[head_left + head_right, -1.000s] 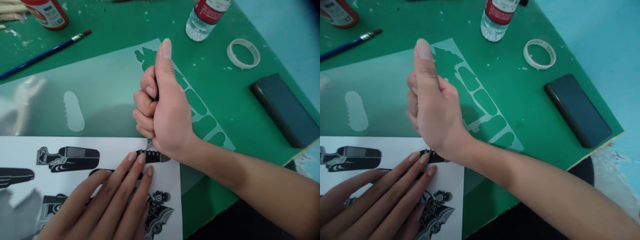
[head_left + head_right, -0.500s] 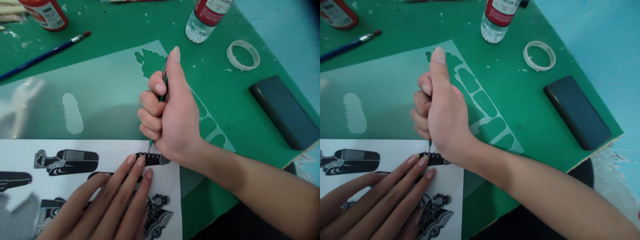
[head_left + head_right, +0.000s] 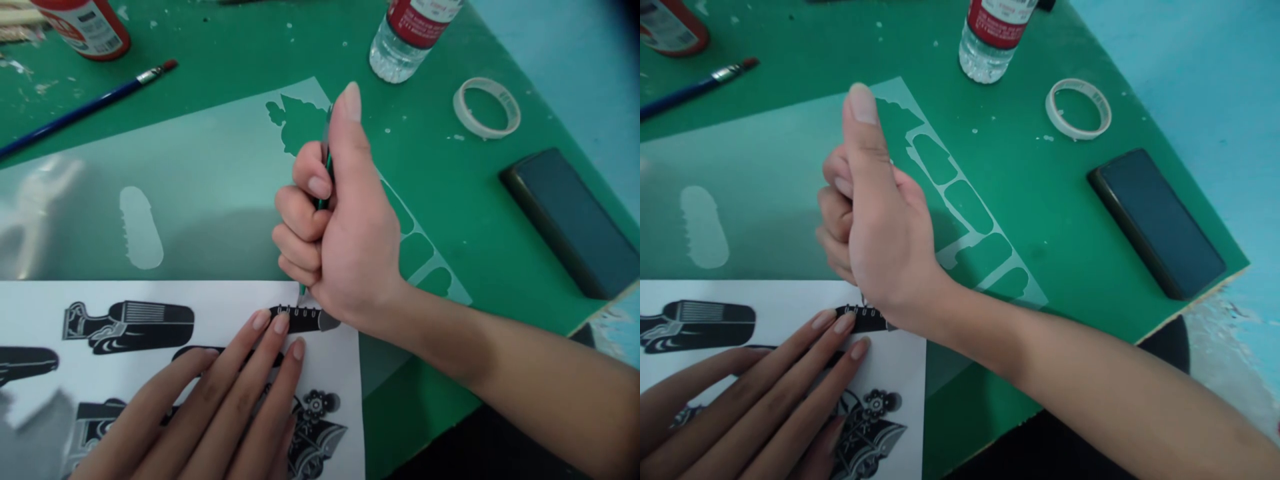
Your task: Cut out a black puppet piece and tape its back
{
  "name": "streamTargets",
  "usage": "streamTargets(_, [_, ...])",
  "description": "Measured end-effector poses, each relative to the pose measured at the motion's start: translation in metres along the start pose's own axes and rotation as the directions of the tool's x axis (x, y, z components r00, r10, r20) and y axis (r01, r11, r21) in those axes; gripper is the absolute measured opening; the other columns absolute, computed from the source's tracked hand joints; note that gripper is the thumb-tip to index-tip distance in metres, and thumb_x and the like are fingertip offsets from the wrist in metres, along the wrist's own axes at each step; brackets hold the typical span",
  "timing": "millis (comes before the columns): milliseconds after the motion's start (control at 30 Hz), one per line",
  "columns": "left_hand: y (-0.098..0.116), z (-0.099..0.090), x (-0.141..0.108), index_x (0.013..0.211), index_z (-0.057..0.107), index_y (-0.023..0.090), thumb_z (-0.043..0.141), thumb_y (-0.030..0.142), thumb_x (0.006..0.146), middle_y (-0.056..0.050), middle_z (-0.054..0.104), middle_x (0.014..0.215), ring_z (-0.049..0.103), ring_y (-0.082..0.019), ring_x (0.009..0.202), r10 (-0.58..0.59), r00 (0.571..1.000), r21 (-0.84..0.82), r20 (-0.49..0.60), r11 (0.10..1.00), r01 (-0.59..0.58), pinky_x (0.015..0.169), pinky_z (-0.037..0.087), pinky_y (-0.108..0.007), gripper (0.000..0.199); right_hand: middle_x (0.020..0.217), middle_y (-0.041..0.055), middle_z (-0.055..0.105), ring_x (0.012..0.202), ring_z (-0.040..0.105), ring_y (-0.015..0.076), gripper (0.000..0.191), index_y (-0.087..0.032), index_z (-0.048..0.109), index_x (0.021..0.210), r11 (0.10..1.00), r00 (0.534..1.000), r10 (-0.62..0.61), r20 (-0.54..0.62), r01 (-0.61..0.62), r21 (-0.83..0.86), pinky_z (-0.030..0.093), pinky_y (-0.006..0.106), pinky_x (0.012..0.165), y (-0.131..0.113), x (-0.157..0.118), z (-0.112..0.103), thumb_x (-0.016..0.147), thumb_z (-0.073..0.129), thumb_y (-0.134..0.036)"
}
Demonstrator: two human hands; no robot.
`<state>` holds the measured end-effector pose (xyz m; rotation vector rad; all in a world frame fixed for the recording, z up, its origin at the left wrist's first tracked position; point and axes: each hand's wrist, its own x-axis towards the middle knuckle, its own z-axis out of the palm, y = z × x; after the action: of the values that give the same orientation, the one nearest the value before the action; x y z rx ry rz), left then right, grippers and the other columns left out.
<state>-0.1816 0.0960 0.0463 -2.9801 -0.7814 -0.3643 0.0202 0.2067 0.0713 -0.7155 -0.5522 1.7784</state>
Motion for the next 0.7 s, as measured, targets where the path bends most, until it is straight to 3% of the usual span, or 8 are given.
streamTargets(700, [0.0009, 0.0003, 0.0013, 0.149, 0.058, 0.009, 0.055, 0.051, 0.099, -0.017, 0.055, 0.158, 0.05, -0.033, 0.149, 0.003, 1.0, 0.021, -0.008, 1.0, -0.003, 0.132, 0.026, -0.046, 0.066, 0.054, -0.0096, 0.012, 0.041, 0.01, 0.0077, 0.057, -0.024, 0.026, 0.066, 1.0, 0.999, 0.005, -0.038, -0.005, 0.005, 0.019, 0.018, 0.034, -0.0012, 0.0008, 0.007, 0.113, 0.044, -0.05])
